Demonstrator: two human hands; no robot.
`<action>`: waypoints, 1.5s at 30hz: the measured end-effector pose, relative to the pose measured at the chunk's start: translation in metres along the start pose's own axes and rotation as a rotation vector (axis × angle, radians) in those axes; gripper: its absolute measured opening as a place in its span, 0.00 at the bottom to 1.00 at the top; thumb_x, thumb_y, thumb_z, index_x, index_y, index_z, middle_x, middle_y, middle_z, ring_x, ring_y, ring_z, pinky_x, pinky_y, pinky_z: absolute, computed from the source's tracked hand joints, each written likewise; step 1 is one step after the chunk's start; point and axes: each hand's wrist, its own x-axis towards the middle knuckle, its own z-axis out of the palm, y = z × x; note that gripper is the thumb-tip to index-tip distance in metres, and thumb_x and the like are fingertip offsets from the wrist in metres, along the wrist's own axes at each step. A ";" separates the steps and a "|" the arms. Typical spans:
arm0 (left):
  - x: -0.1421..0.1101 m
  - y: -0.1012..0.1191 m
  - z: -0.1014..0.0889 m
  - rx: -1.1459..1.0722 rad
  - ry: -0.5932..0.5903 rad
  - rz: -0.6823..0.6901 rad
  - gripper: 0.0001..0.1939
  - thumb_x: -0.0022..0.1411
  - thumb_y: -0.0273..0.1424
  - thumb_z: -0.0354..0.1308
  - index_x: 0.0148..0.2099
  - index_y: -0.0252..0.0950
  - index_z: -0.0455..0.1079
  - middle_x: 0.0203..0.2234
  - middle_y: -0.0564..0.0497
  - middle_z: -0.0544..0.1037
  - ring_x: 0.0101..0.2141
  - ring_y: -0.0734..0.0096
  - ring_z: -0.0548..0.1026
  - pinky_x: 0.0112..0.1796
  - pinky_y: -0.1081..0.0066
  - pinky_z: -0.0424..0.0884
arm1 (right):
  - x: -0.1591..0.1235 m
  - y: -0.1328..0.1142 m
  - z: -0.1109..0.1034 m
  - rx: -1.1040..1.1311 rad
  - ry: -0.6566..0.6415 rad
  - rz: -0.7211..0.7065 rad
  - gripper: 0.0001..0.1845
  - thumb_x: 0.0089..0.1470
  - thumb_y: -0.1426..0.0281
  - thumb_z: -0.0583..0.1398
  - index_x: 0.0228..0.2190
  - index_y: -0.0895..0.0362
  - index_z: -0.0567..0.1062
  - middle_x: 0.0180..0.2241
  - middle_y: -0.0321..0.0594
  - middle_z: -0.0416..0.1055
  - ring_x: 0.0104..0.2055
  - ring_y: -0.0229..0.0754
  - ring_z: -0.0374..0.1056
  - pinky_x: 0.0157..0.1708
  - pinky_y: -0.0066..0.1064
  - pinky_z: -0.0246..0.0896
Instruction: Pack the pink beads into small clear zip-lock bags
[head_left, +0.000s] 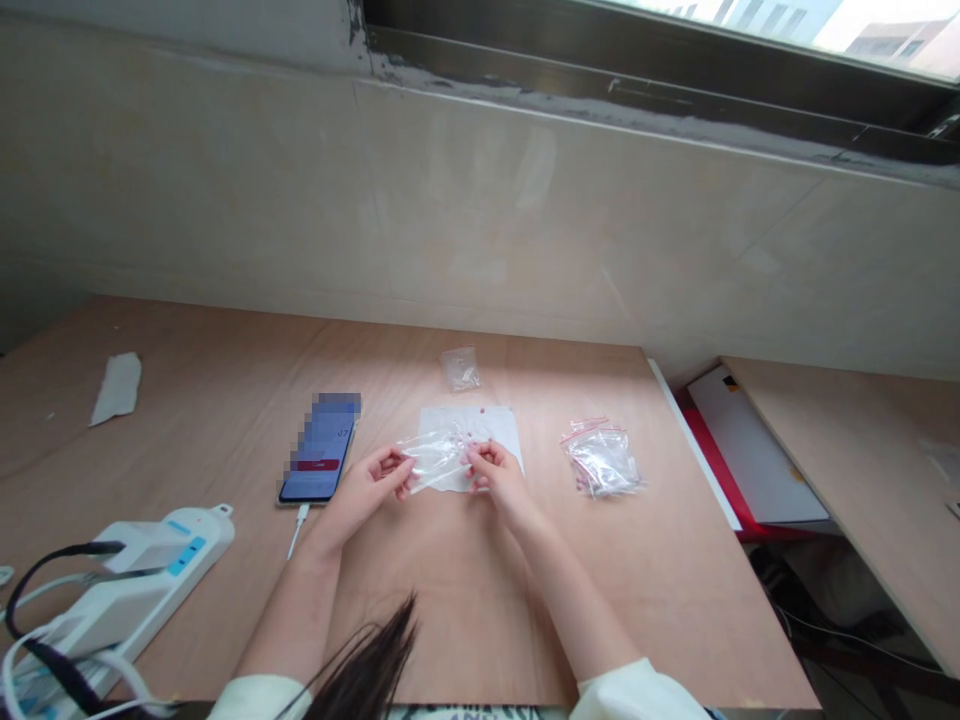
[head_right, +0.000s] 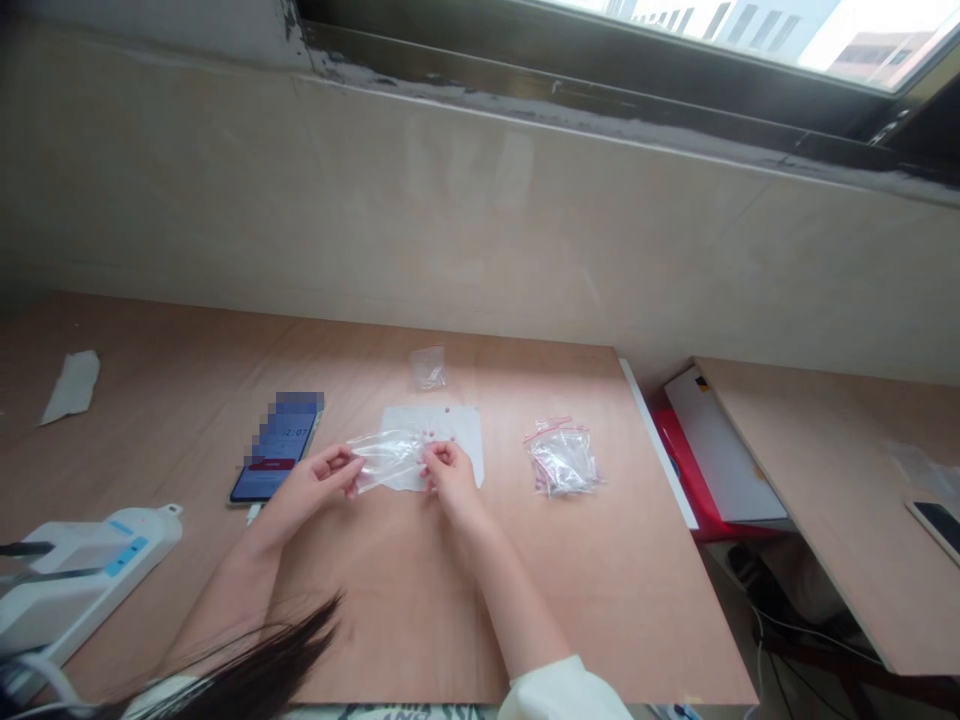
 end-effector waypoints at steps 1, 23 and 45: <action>-0.003 -0.002 -0.003 0.010 -0.065 -0.023 0.13 0.48 0.38 0.55 0.33 0.34 0.65 0.24 0.52 0.73 0.25 0.73 0.71 0.29 0.73 0.66 | -0.001 -0.003 0.000 -0.005 0.017 -0.041 0.06 0.38 0.68 0.57 0.22 0.58 0.65 0.23 0.34 0.63 0.23 0.33 0.59 0.18 0.24 0.55; 0.019 0.017 0.018 0.115 -0.083 0.158 0.11 0.51 0.37 0.53 0.30 0.33 0.68 0.27 0.49 0.74 0.32 0.69 0.71 0.35 0.72 0.64 | -0.006 -0.027 -0.005 -0.395 0.101 -0.318 0.05 0.42 0.70 0.53 0.18 0.58 0.63 0.20 0.33 0.61 0.25 0.35 0.57 0.27 0.27 0.51; 0.017 0.021 0.023 0.152 -0.234 0.240 0.15 0.55 0.39 0.47 0.26 0.34 0.68 0.25 0.52 0.72 0.31 0.71 0.68 0.33 0.73 0.61 | -0.006 -0.026 0.006 -0.207 -0.076 -0.240 0.11 0.40 0.65 0.58 0.16 0.58 0.64 0.19 0.34 0.65 0.25 0.35 0.60 0.28 0.27 0.52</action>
